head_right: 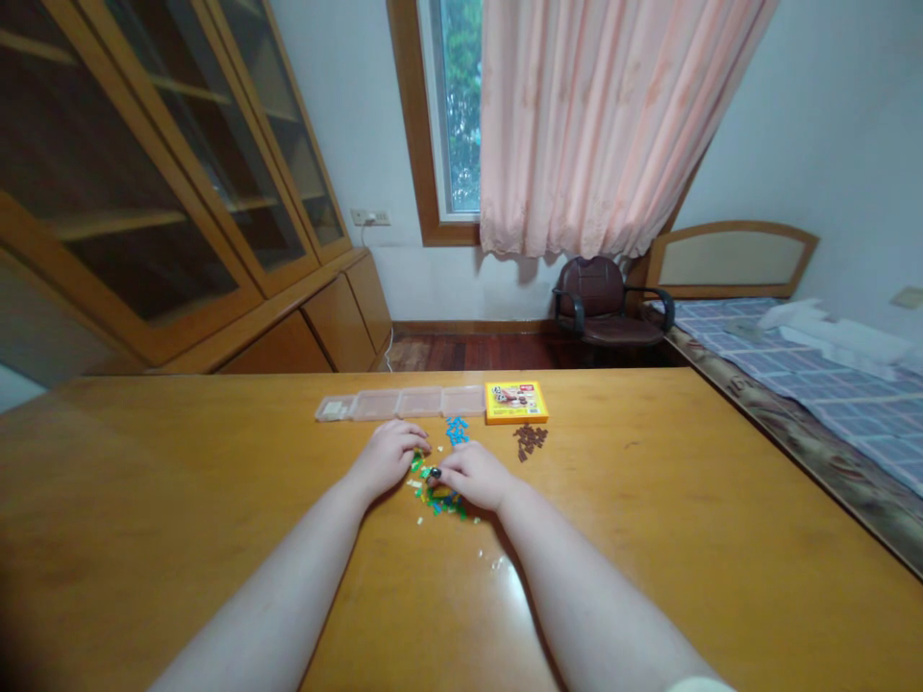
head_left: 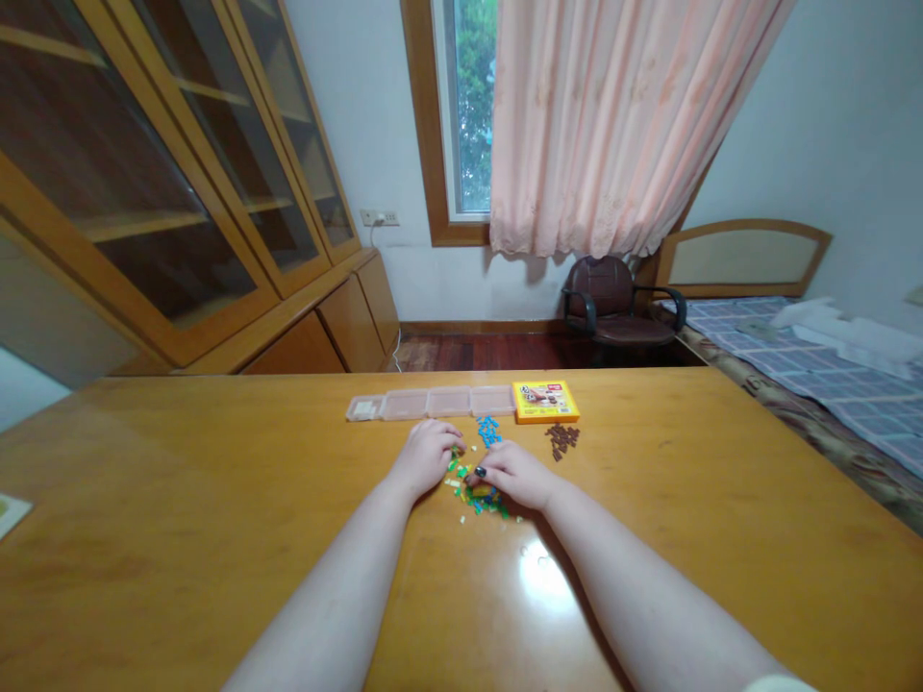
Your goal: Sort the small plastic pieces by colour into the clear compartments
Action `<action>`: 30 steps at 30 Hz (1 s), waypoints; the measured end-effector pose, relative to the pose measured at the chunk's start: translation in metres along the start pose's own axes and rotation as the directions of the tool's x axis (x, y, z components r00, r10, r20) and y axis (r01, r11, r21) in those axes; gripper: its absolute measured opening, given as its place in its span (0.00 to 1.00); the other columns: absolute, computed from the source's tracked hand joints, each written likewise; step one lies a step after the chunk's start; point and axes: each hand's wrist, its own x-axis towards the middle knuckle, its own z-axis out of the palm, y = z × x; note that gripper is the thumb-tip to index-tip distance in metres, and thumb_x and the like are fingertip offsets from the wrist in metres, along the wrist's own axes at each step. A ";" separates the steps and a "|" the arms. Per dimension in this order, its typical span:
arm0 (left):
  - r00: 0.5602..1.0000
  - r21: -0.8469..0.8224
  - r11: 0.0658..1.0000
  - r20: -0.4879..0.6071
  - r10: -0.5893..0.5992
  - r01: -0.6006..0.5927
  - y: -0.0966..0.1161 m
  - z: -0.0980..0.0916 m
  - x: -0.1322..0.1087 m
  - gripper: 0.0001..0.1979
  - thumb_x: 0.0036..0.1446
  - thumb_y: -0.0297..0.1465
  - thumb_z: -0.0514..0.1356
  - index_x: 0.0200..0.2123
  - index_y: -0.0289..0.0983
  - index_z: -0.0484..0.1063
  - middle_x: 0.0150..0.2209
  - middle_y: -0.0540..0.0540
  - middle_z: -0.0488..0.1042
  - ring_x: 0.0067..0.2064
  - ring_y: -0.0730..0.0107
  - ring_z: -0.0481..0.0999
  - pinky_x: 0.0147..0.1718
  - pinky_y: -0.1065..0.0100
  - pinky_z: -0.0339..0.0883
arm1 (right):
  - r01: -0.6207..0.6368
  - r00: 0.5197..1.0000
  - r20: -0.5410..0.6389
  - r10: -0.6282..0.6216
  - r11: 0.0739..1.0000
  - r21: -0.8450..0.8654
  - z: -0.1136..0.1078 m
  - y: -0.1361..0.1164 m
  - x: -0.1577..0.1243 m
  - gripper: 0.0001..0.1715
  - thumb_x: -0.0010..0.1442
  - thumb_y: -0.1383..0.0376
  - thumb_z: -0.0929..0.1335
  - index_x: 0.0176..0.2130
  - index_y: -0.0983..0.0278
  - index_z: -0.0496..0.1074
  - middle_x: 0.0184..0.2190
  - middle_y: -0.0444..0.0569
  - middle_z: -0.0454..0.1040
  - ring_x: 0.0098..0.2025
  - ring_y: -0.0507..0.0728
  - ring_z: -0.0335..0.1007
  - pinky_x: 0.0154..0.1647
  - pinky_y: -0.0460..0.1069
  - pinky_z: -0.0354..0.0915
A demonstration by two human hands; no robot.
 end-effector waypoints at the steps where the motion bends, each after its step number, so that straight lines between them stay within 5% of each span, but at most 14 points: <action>1: 1.000 -0.001 1.000 0.001 -0.002 0.002 0.000 0.000 0.000 0.17 0.50 0.19 0.53 0.31 0.42 0.78 0.37 0.48 0.77 0.42 0.67 0.70 0.48 0.60 0.61 | -0.004 1.000 -0.016 0.003 0.999 -0.040 -0.001 0.000 0.000 0.20 0.65 0.60 0.60 0.36 0.62 0.78 0.31 0.47 0.77 0.34 0.54 0.68 0.42 0.48 0.57; 7: 1.000 0.029 0.999 0.004 0.029 -0.029 0.006 -0.003 -0.001 0.15 0.52 0.21 0.54 0.33 0.42 0.78 0.39 0.48 0.76 0.44 0.65 0.69 0.49 0.59 0.59 | -0.187 0.969 -0.207 0.132 0.945 -0.270 -0.007 0.004 0.000 0.22 0.65 0.60 0.58 0.31 0.63 0.77 0.23 0.48 0.72 0.30 0.55 0.60 0.35 0.49 0.51; 15: 0.937 -0.044 0.960 0.210 0.279 -0.276 0.046 -0.017 -0.006 0.12 0.54 0.28 0.57 0.40 0.47 0.76 0.43 0.49 0.74 0.47 0.64 0.67 0.50 0.60 0.56 | -0.316 0.850 -0.460 0.255 0.947 -0.060 -0.007 0.018 -0.001 0.25 0.66 0.61 0.55 0.32 0.65 0.77 0.28 0.50 0.74 0.32 0.55 0.64 0.35 0.48 0.55; 19: 0.930 -0.062 0.961 0.243 0.276 -0.269 0.045 -0.016 -0.006 0.10 0.52 0.36 0.61 0.40 0.48 0.76 0.47 0.49 0.72 0.49 0.62 0.66 0.50 0.59 0.55 | -0.317 0.843 -0.467 0.268 0.948 -0.028 -0.006 0.019 -0.002 0.23 0.65 0.62 0.56 0.32 0.64 0.76 0.29 0.50 0.75 0.33 0.56 0.66 0.36 0.48 0.56; 30: 0.945 -0.053 0.974 0.232 0.228 -0.222 0.031 -0.009 -0.004 0.06 0.55 0.34 0.60 0.35 0.46 0.77 0.45 0.50 0.74 0.47 0.65 0.68 0.49 0.60 0.55 | -0.195 0.918 -0.348 0.189 0.981 0.019 -0.006 0.014 -0.003 0.24 0.64 0.62 0.58 0.26 0.65 0.76 0.23 0.47 0.74 0.30 0.53 0.68 0.35 0.47 0.59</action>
